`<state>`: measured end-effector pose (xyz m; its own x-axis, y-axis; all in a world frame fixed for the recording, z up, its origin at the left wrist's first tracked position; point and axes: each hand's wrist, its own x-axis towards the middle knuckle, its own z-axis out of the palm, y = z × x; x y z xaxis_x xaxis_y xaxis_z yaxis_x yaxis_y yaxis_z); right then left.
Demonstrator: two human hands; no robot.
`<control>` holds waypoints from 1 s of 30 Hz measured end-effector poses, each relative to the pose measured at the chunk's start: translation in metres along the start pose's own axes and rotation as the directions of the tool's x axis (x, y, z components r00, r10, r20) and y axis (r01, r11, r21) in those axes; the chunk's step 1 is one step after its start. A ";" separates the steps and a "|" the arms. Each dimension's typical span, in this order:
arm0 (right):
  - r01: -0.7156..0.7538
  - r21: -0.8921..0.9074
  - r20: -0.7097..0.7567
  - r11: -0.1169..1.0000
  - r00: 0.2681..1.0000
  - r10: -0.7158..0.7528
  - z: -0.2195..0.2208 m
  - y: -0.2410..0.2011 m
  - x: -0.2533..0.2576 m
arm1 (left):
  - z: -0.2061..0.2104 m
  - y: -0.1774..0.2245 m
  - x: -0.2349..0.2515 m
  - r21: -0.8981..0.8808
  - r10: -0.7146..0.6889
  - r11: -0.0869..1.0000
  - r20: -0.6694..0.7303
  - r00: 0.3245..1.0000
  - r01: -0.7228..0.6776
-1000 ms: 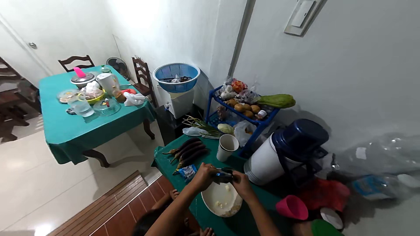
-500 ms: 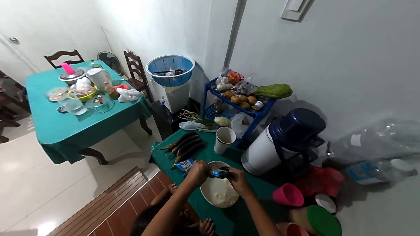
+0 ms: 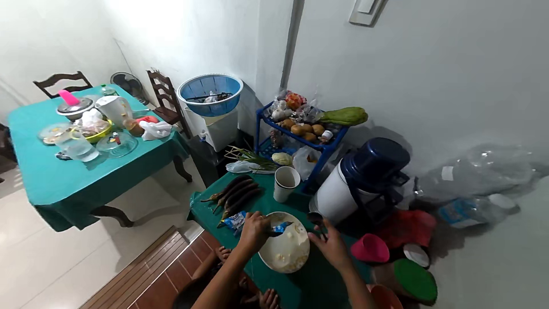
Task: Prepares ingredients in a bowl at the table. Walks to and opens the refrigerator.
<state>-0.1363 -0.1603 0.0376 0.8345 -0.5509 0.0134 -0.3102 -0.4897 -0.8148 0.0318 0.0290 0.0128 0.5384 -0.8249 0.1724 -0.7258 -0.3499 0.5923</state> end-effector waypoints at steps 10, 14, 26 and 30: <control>-0.130 0.264 -0.155 0.956 0.972 0.175 -0.038 0.022 -0.073 | 0.016 0.000 0.000 -0.685 -0.467 0.640 0.013 0.884 0.348; -0.151 0.424 -0.103 0.893 0.972 0.213 -0.057 0.019 -0.095 | 0.009 0.027 -0.002 -0.924 -0.504 -0.012 0.336 0.796 0.382; -0.016 0.299 -0.042 0.954 0.999 0.030 -0.085 0.001 -0.100 | 0.084 0.106 -0.044 -0.653 -0.144 0.281 0.696 0.704 0.703; -0.104 0.162 0.061 0.981 0.994 0.095 -0.076 0.000 -0.093 | 0.114 0.105 -0.053 -0.573 -0.131 0.421 0.729 0.672 0.703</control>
<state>-0.2485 -0.1607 0.0804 0.8276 -0.5524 -0.0996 -0.3172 -0.3139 -0.8949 -0.1222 -0.0146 -0.0239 0.1444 -0.8321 -0.5355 0.3187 -0.4732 0.8213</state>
